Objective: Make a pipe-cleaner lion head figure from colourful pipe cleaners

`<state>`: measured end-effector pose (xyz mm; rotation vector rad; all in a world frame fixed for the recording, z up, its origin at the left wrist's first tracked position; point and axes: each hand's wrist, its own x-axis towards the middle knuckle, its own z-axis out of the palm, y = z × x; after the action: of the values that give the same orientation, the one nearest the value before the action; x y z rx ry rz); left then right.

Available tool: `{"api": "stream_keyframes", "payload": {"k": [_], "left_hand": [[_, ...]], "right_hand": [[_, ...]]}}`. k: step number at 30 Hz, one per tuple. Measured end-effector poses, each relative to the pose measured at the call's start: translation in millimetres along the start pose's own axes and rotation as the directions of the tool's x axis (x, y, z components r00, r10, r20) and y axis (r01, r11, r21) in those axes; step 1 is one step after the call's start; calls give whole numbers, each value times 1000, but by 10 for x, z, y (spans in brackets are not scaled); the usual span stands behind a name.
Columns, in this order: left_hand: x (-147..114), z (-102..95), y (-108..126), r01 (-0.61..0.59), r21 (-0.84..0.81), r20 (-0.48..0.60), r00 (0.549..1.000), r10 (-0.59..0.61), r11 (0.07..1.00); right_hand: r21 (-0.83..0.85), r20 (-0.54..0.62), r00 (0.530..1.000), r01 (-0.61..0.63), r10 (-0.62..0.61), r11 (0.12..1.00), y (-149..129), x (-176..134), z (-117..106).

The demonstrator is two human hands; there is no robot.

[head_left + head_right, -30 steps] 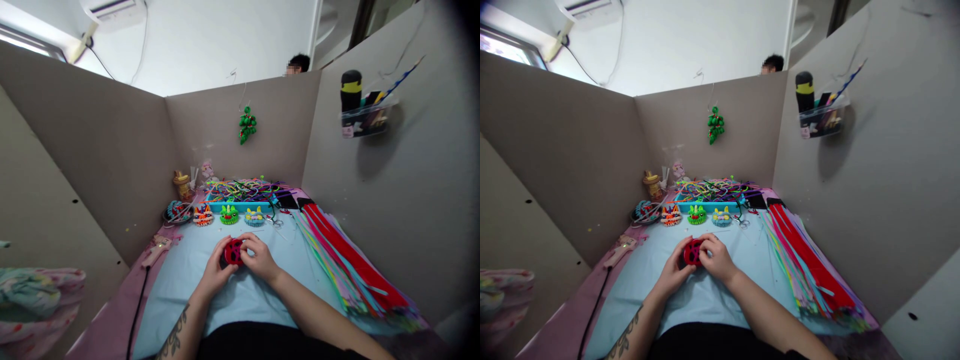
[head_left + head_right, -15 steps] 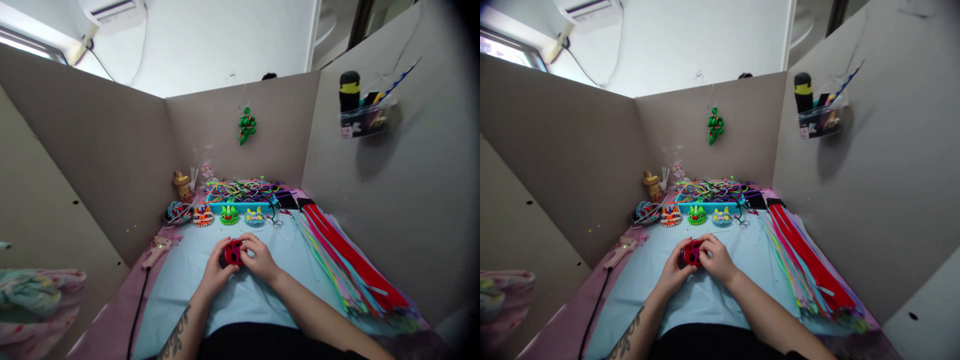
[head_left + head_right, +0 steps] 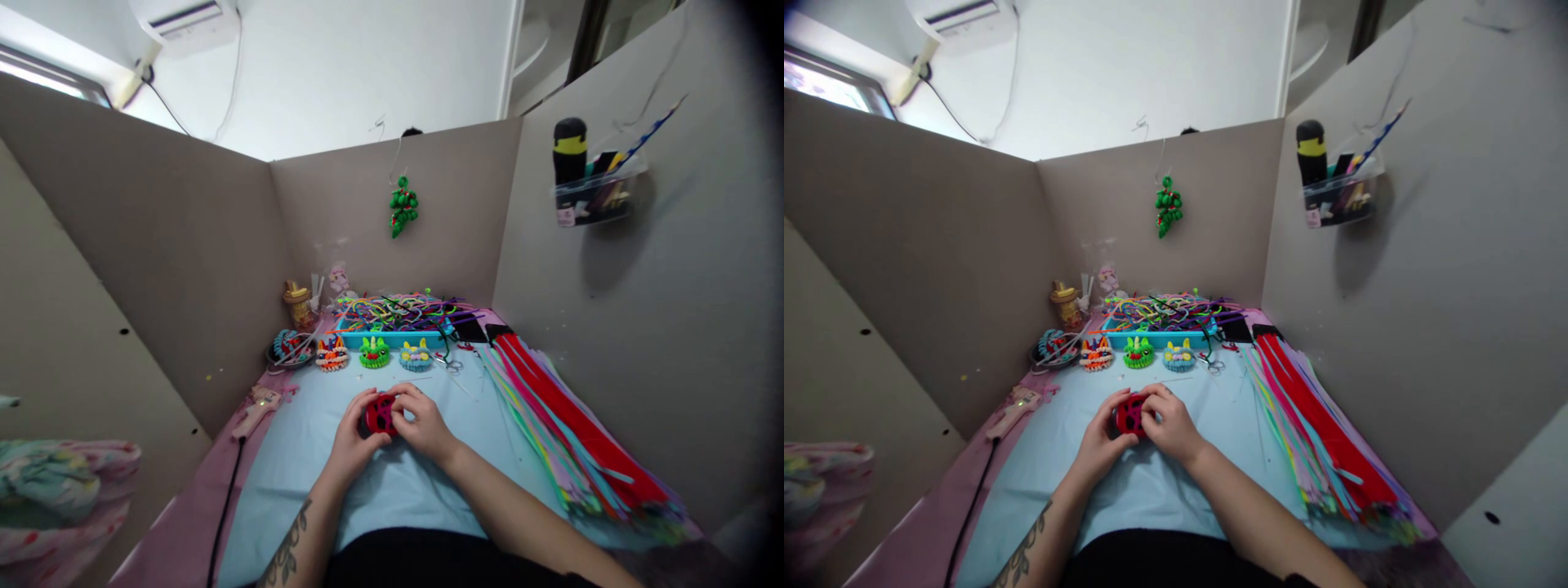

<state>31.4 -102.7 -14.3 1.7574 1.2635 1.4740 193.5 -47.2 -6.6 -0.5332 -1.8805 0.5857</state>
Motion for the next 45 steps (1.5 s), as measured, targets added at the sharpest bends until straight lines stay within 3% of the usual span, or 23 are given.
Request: {"api": "stream_keyframes", "payload": {"k": [14, 20, 29, 37, 45], "left_hand": [[6, 5, -45, 32, -31, -30, 999, -33, 999], [-4, 6, -36, 9, 33, -13, 1000, -8, 999], [2, 23, 57, -27, 113, -4, 1000, 27, 993], [-17, 49, 0, -96, 174, 14, 995, 95, 980], [-12, 53, 32, -73, 170, 6, 997, 73, 983]], "right_hand": [[7, -2, 1000, 2, -2, 1000, -19, 2, 8], [-27, -71, 997, -15, 13, 1000, -11, 1, 23], [-13, 14, 999, 29, -29, 999, -21, -9, 22], [-20, -23, 1000, 8, -9, 1000, -38, 2, 37], [-4, 2, 1000, 13, -13, 1000, -48, -9, 49]]}}
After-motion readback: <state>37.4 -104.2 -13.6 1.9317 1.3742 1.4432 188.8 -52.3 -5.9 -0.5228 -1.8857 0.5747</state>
